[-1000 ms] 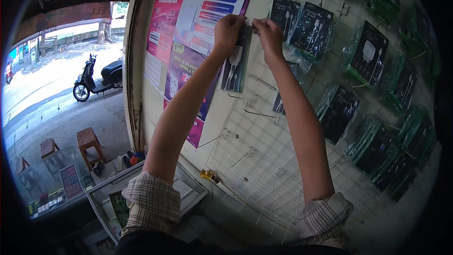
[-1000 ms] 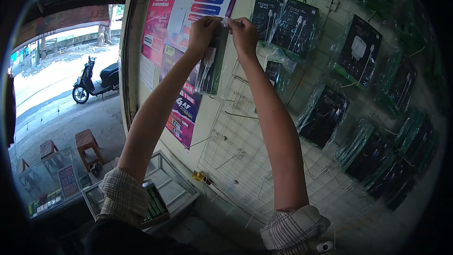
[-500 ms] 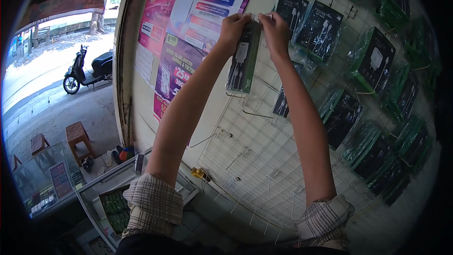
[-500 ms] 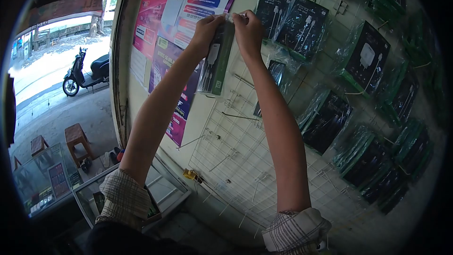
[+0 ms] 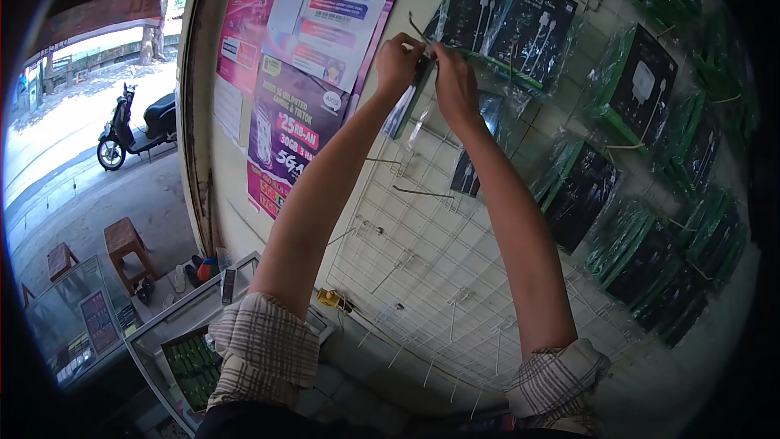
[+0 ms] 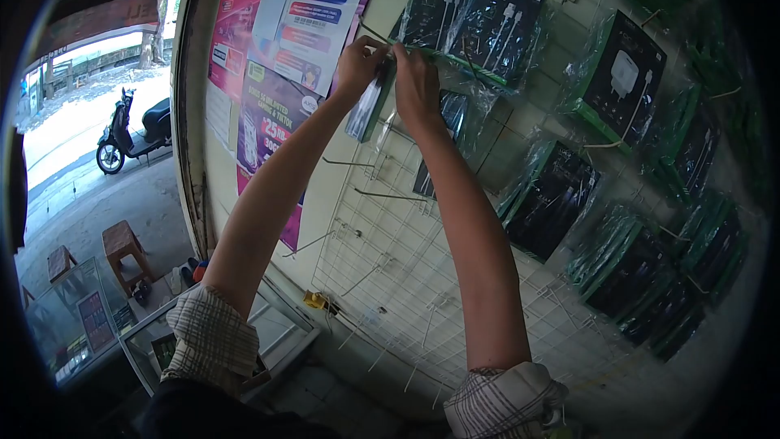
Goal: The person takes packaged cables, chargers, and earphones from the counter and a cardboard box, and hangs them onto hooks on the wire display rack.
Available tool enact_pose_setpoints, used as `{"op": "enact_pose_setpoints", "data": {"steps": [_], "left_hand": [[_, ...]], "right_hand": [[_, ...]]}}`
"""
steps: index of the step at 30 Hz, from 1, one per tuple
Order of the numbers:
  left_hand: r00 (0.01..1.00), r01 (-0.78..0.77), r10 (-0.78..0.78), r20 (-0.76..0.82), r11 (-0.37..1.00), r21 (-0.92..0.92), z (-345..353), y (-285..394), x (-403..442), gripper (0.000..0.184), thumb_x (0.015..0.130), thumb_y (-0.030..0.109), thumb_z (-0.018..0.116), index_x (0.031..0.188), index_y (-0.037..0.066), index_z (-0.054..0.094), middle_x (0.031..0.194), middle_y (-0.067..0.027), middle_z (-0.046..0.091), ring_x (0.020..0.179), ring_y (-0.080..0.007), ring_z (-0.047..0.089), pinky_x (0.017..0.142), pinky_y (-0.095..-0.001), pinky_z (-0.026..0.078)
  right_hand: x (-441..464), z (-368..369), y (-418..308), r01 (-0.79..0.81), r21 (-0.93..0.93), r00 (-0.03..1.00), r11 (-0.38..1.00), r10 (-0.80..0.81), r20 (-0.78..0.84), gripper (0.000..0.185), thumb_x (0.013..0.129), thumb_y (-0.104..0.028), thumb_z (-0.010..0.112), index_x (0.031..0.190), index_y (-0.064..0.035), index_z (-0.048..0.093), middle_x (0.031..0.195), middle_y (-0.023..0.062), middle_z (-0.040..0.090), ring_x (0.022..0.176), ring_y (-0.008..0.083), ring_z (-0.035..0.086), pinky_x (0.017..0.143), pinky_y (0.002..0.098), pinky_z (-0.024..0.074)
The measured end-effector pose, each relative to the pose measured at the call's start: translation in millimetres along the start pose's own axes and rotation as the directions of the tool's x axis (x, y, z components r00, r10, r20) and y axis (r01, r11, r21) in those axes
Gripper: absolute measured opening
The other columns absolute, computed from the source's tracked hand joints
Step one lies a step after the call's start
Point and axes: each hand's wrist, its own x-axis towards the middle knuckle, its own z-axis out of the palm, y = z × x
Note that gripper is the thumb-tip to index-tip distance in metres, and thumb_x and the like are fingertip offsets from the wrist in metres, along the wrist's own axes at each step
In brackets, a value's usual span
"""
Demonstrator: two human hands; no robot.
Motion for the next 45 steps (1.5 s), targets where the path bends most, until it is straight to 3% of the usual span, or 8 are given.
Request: {"op": "enact_pose_setpoints", "data": {"steps": [11, 16, 22, 27, 32, 36, 41, 45], "left_hand": [[0.984, 0.026, 0.015, 0.179, 0.975, -0.222, 22.0, -31.1, -8.4, 0.026, 0.071, 0.008, 0.064, 0.096, 0.005, 0.063, 0.074, -0.0085, 0.064, 0.060, -0.0166, 0.065, 0.059, -0.0271, 0.052], [0.944, 0.167, -0.023, 0.330, 0.893, -0.418, -25.3, -18.0, -31.6, 0.053, 0.082, 0.007, 0.057, 0.127, -0.001, 0.033, 0.101, -0.0150, 0.058, 0.081, -0.0190, 0.062, 0.068, -0.0263, 0.052], [0.978, 0.200, -0.148, 0.147, 0.865, -0.460, -171.3, 4.4, -137.9, 0.036, 0.087, 0.012, 0.052, 0.120, 0.002, 0.043, 0.093, -0.0068, 0.053, 0.085, -0.0122, 0.055, 0.073, -0.0246, 0.047], [0.832, 0.492, -0.539, -0.128, 0.825, -0.278, -325.7, -27.7, -291.3, 0.025, 0.090, 0.020, 0.049, 0.112, 0.009, 0.052, 0.086, 0.0008, 0.054, 0.079, -0.0063, 0.052, 0.067, -0.0204, 0.040], [0.450, 0.854, -0.779, -0.436, 0.518, -0.044, -426.8, -37.4, -494.3, 0.026, 0.089, 0.021, 0.048, 0.111, 0.007, 0.051, 0.080, 0.0031, 0.050, 0.066, -0.0042, 0.043, 0.057, -0.0201, 0.036], [0.239, 0.956, -0.804, -0.545, 0.292, -0.013, -460.0, -49.1, -608.9, 0.024, 0.087, 0.018, 0.052, 0.108, 0.007, 0.052, 0.090, -0.0022, 0.056, 0.079, -0.0100, 0.053, 0.067, -0.0241, 0.043], [0.158, 0.977, -0.844, -0.513, 0.209, -0.042, -452.4, -63.6, -639.0, 0.025, 0.088, 0.018, 0.051, 0.111, 0.008, 0.050, 0.098, -0.0046, 0.055, 0.088, -0.0136, 0.055, 0.076, -0.0287, 0.045], [0.282, 0.933, -0.805, -0.522, 0.358, -0.047, -462.4, -115.8, -636.8, 0.027, 0.083, 0.013, 0.055, 0.109, 0.005, 0.050, 0.094, -0.0072, 0.057, 0.084, -0.0137, 0.056, 0.073, -0.0287, 0.047]], "right_hand": [[-3.3, 6.1, 5.7, -0.172, -0.174, 0.964, 0.970, 0.202, 0.175, 0.013, 0.075, 0.002, 0.053, 0.087, -0.0005, 0.057, 0.082, 0.0214, 0.062, 0.080, 0.0353, 0.062, 0.070, 0.0397, 0.0507], [-15.3, -11.1, -17.9, -0.176, -0.130, 0.965, 0.976, 0.197, 0.175, 0.017, 0.079, -0.003, 0.048, 0.093, 0.0028, 0.055, 0.091, 0.0215, 0.057, 0.087, 0.0349, 0.058, 0.076, 0.0411, 0.0475], [-87.3, -87.9, -135.2, -0.229, 0.190, 0.973, 0.955, 0.228, 0.026, 0.020, 0.083, -0.005, 0.050, 0.103, -0.0033, 0.055, 0.088, 0.0120, 0.057, 0.082, 0.0256, 0.057, 0.071, 0.0351, 0.0457], [-253.7, -42.8, -233.2, -0.001, 0.623, 0.972, 0.782, -0.146, 0.185, 0.015, 0.074, -0.004, 0.058, 0.089, -0.0065, 0.056, 0.076, 0.0048, 0.051, 0.073, 0.0221, 0.052, 0.065, 0.0344, 0.0420], [-518.9, 9.0, -309.3, -0.222, 0.700, 0.415, 0.679, -0.584, 0.698, 0.010, 0.079, -0.017, 0.055, 0.085, -0.0131, 0.061, 0.082, 0.0057, 0.059, 0.084, 0.0228, 0.057, 0.073, 0.0354, 0.0473], [-597.8, 21.4, -322.7, -0.640, 0.333, 0.124, 0.693, -0.335, 0.934, 0.016, 0.081, -0.020, 0.053, 0.091, -0.0111, 0.061, 0.093, 0.0117, 0.059, 0.093, 0.0296, 0.055, 0.080, 0.0409, 0.0455], [-592.9, 67.8, -329.1, -0.610, 0.388, 0.290, 0.691, -0.260, 0.921, 0.040, 0.076, -0.018, 0.062, 0.110, -0.0049, 0.048, 0.106, 0.0160, 0.049, 0.102, 0.0351, 0.046, 0.086, 0.0422, 0.0415], [-547.0, 123.1, -351.8, -0.430, 0.537, 0.526, 0.726, -0.282, 0.802, 0.052, 0.077, -0.019, 0.062, 0.120, -0.0044, 0.038, 0.114, 0.0158, 0.041, 0.107, 0.0337, 0.041, 0.091, 0.0404, 0.0384]]}}
